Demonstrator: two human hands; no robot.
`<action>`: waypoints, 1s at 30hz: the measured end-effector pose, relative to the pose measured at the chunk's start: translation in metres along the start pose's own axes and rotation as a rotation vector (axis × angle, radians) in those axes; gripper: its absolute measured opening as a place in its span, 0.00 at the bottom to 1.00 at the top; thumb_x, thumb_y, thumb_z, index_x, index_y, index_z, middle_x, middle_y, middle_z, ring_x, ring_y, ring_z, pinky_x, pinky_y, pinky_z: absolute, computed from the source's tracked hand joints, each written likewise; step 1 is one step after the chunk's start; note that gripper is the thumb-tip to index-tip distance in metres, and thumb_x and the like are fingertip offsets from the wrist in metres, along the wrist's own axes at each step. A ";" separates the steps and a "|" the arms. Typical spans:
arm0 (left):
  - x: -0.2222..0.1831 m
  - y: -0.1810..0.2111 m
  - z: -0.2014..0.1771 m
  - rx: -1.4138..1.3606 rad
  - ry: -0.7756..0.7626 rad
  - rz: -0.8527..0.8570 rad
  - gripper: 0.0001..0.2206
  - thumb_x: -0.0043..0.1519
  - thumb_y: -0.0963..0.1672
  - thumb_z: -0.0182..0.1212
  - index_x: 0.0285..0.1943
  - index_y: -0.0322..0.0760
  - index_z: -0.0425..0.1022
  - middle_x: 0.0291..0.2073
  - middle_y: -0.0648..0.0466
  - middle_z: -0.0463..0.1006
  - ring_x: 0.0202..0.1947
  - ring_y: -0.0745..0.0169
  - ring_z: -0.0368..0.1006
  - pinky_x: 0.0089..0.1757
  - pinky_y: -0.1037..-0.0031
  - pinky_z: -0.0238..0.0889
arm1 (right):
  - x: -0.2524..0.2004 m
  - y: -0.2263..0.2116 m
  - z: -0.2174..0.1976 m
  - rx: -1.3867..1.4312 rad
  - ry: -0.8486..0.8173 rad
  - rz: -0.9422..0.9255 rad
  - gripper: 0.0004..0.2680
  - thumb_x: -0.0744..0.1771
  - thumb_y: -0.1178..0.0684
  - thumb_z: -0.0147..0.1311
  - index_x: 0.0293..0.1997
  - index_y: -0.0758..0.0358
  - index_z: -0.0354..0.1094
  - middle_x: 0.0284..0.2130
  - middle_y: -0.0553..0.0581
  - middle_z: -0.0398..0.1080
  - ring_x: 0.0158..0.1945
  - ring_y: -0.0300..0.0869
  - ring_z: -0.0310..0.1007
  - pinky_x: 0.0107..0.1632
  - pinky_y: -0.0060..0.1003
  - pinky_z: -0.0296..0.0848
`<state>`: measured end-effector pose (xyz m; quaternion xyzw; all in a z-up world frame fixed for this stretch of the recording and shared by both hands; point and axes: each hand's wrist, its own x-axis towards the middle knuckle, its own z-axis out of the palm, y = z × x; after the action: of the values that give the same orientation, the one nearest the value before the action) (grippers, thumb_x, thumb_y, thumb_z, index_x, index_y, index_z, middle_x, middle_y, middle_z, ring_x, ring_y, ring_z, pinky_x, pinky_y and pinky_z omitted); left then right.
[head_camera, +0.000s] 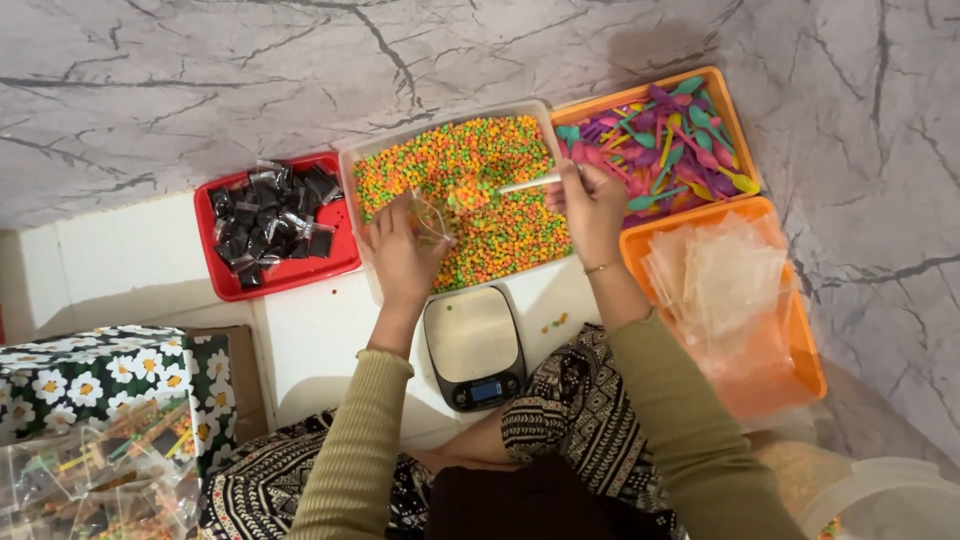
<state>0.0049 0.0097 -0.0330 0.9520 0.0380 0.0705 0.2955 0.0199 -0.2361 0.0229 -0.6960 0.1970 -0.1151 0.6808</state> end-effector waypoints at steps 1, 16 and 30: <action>0.000 0.006 -0.005 -0.001 0.001 0.002 0.40 0.45 0.47 0.82 0.68 0.44 0.66 0.59 0.52 0.71 0.64 0.47 0.60 0.64 0.35 0.32 | -0.002 -0.009 0.004 0.001 0.001 -0.002 0.08 0.69 0.53 0.54 0.39 0.68 0.76 0.26 0.64 0.77 0.27 0.41 0.80 0.30 0.32 0.84; 0.007 -0.006 -0.005 -0.113 0.069 0.081 0.14 0.57 0.50 0.74 0.45 0.43 0.80 0.21 0.52 0.75 0.40 0.48 0.74 0.62 0.50 0.51 | -0.055 -0.056 0.003 -0.419 -0.027 -0.826 0.06 0.72 0.57 0.54 0.45 0.63 0.79 0.28 0.56 0.76 0.31 0.45 0.78 0.33 0.35 0.77; 0.000 -0.001 -0.016 -0.211 0.004 0.094 0.39 0.41 0.45 0.84 0.63 0.33 0.69 0.50 0.44 0.73 0.52 0.37 0.69 0.58 0.53 0.55 | -0.012 0.128 -0.010 0.041 0.030 0.242 0.07 0.68 0.55 0.54 0.44 0.66 0.77 0.27 0.65 0.78 0.28 0.42 0.81 0.32 0.31 0.84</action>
<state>0.0029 0.0192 -0.0207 0.9162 -0.0137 0.0898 0.3904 -0.0102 -0.2390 -0.1025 -0.6513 0.2872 -0.0464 0.7008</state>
